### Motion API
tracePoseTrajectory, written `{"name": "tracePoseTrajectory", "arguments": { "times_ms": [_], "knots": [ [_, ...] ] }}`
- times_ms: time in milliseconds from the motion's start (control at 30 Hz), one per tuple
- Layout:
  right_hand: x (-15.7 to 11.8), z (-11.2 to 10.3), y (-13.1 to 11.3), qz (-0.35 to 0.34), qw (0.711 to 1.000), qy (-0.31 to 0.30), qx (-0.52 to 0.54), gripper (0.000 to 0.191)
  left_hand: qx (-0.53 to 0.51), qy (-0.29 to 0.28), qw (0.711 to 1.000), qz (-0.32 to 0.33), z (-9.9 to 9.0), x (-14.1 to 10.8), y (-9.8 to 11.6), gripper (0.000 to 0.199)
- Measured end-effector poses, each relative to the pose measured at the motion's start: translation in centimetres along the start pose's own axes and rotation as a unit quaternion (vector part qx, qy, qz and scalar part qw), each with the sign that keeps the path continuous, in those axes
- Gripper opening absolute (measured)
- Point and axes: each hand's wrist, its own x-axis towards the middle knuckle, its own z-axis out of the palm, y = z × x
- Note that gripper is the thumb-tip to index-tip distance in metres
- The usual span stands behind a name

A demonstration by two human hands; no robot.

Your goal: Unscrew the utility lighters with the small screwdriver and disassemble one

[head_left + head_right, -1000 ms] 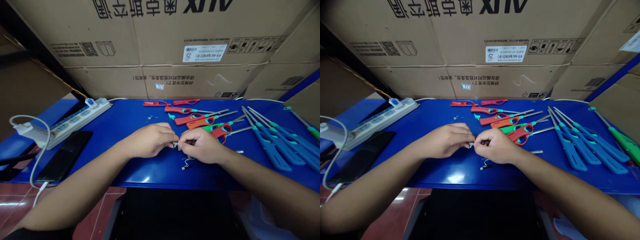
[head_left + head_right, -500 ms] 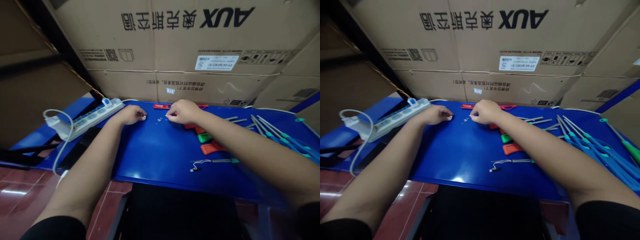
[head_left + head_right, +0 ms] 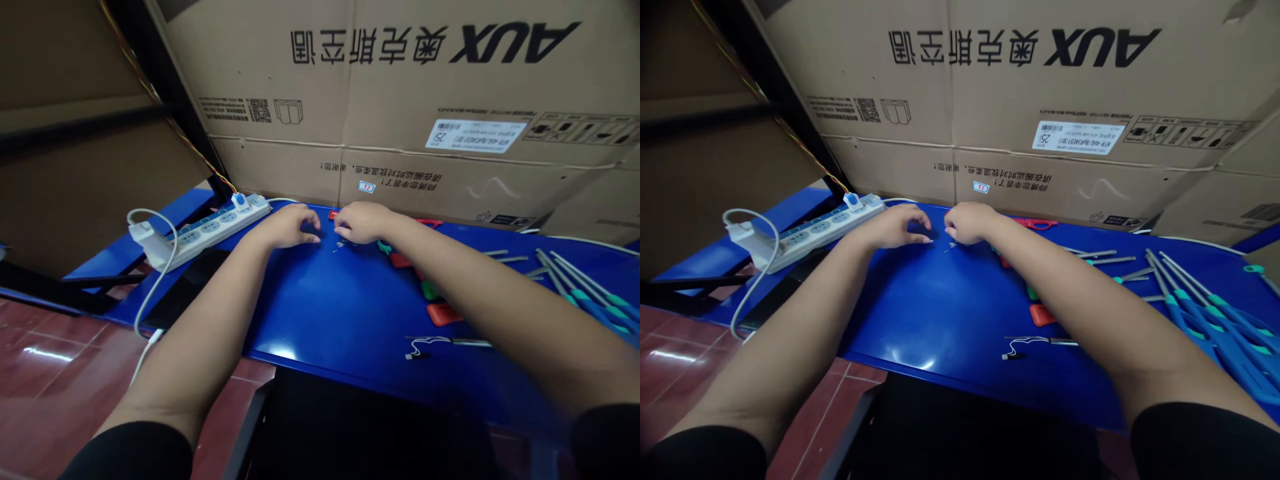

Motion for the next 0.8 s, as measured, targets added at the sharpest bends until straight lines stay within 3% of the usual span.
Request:
{"name": "tracePoseTrajectory", "arguments": {
  "times_ms": [167, 300, 433, 633, 800],
  "knots": [
    [-2.2, 0.3, 1.1, 0.063, 0.994, -0.081, 0.035, 0.027, -0.001, -0.024, 0.999, 0.022, 1.9, 0.9, 2.7, 0.023],
    [-1.9, 1.2, 1.3, 0.086, 0.987, -0.109, 0.082, 0.022, 0.008, -0.038, 0.999, -0.012, 3.1, 1.5, 3.8, 0.018],
    [-1.2, 1.5, 1.1, 0.094, 0.985, -0.108, 0.094, 0.015, 0.026, -0.05, 0.998, -0.042, 3.4, 1.6, 4.1, 0.015],
    [-0.5, 1.7, 0.5, 0.074, 0.991, -0.056, 0.098, 0.019, 0.051, -0.064, 0.997, -0.002, 3.4, 1.7, 4.0, 0.015],
    [0.0, 1.8, 0.3, 0.051, 0.99, -0.024, 0.127, 0.017, 0.047, -0.043, 0.998, 0.016, 3.6, 1.8, 3.5, 0.015]
  ]
}}
